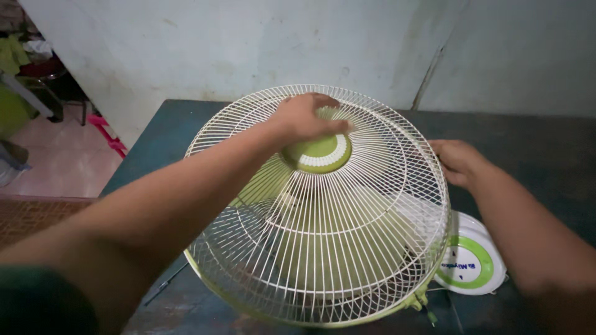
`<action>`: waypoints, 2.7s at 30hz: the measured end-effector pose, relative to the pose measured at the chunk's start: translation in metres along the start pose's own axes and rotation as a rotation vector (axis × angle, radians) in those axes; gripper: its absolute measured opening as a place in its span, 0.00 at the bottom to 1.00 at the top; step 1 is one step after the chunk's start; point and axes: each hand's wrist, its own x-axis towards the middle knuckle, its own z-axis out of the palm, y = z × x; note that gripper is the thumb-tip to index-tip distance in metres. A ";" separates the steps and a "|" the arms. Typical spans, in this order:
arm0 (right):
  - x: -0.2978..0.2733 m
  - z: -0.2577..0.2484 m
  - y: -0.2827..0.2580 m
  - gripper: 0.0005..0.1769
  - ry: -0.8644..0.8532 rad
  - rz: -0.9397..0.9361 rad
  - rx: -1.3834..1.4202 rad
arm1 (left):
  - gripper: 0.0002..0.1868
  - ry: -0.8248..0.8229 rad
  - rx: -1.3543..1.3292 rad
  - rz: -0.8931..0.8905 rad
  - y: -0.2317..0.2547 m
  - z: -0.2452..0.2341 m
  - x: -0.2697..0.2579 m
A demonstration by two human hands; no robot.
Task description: The person assembles a table fan by attaching the front grille and securing the central hub cap. They align the grille over the fan blades and press the hub cap into place, then attach the outer ring to complete the assembly.
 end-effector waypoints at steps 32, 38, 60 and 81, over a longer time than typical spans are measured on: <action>-0.008 0.039 -0.023 0.11 0.225 -0.084 -0.020 | 0.43 0.520 -0.518 -0.831 -0.194 -0.027 -0.087; -0.024 0.041 -0.030 0.11 0.286 -0.030 -0.186 | 0.42 0.456 -0.484 -0.900 -0.202 -0.026 -0.080; 0.026 0.003 -0.016 0.11 0.178 0.043 -0.338 | 0.19 0.484 -0.510 -0.792 -0.291 -0.015 -0.058; 0.026 0.001 -0.003 0.16 0.100 0.097 -0.250 | 0.20 0.171 -1.019 -0.816 -0.307 -0.007 -0.082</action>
